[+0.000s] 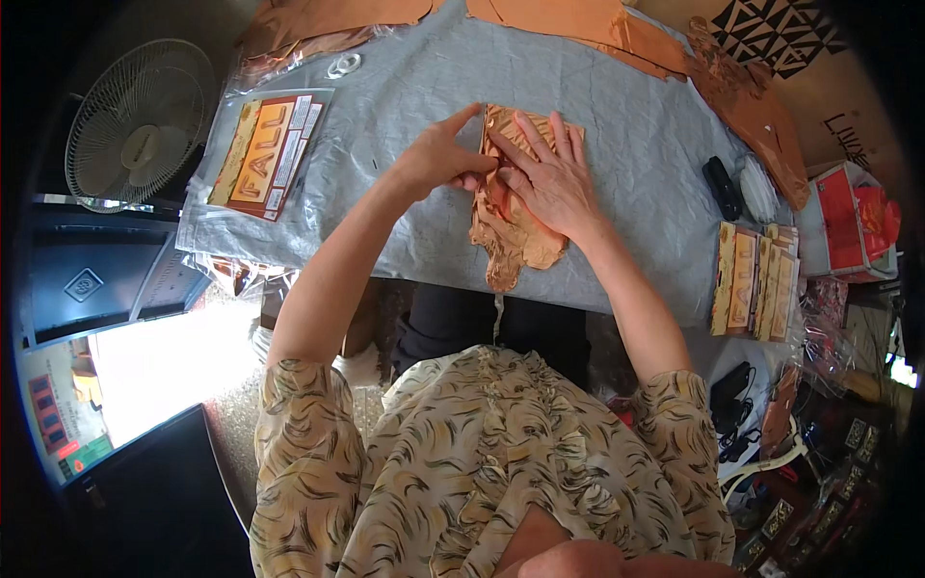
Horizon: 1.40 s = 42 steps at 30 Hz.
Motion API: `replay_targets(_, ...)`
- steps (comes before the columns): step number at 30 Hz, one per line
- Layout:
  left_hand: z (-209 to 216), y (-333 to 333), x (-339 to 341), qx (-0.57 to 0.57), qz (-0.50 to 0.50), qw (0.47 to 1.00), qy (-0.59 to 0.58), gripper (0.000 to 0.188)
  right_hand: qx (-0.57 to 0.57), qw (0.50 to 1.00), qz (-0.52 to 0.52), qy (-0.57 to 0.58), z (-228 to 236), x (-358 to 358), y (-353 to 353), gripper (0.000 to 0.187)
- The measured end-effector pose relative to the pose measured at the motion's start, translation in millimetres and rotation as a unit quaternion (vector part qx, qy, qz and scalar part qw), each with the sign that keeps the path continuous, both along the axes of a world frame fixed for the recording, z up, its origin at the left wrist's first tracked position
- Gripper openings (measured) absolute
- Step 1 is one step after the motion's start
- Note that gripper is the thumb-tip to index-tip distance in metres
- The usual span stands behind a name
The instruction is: Packing flat copper-colored decorative items into plastic sleeves and cardboard envelopes.
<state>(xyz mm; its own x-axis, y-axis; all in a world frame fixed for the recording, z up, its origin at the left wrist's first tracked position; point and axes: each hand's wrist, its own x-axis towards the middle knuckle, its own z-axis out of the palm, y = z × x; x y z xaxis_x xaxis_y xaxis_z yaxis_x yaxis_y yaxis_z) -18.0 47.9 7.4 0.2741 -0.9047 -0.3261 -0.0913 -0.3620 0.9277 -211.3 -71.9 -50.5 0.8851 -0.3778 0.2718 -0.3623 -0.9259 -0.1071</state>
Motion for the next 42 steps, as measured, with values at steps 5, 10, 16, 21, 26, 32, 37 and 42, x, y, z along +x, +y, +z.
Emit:
replay_targets(5,0.7,18.7,-14.2,0.017,0.003,0.999,-0.04,0.098,-0.005,1.0,-0.005,0.012,0.7,-0.4,0.0,0.051)
replay_targets(10,-8.5,38.8,-40.1,-0.017,0.071,0.995,-0.063,0.096,-0.004,1.0,-0.005,0.005,1.7,-0.1,-0.3,0.053)
replay_targets(16,-4.9,61.0,-48.5,0.004,0.016,0.998,-0.06,0.072,-0.004,1.0,0.004,0.005,-0.6,-1.3,-1.8,0.061)
replay_targets(21,-10.3,58.2,-12.1,-0.137,-0.012,0.96,-0.243,0.032,0.001,1.0,0.002,0.011,2.3,-2.2,-1.8,0.066)
replay_targets(26,-30.5,28.1,-0.9,-0.315,-0.11,0.823,-0.46,0.04,0.001,1.0,0.001,0.014,2.4,-2.1,-1.3,0.068)
replay_targets(32,-41.3,38.7,11.8,-0.277,-0.177,0.8,-0.501,0.043,0.009,1.0,0.007,0.024,1.7,-0.4,-1.9,0.076)
replay_targets(37,-36.3,39.9,15.0,-0.287,-0.197,0.803,-0.484,0.043,0.029,0.999,0.015,0.01,1.2,-3.5,-5.9,0.094)
replay_targets(42,-29.1,41.8,24.3,-0.328,-0.268,0.75,-0.508,0.041,0.035,0.999,0.018,0.009,1.9,-3.9,-6.0,0.105)
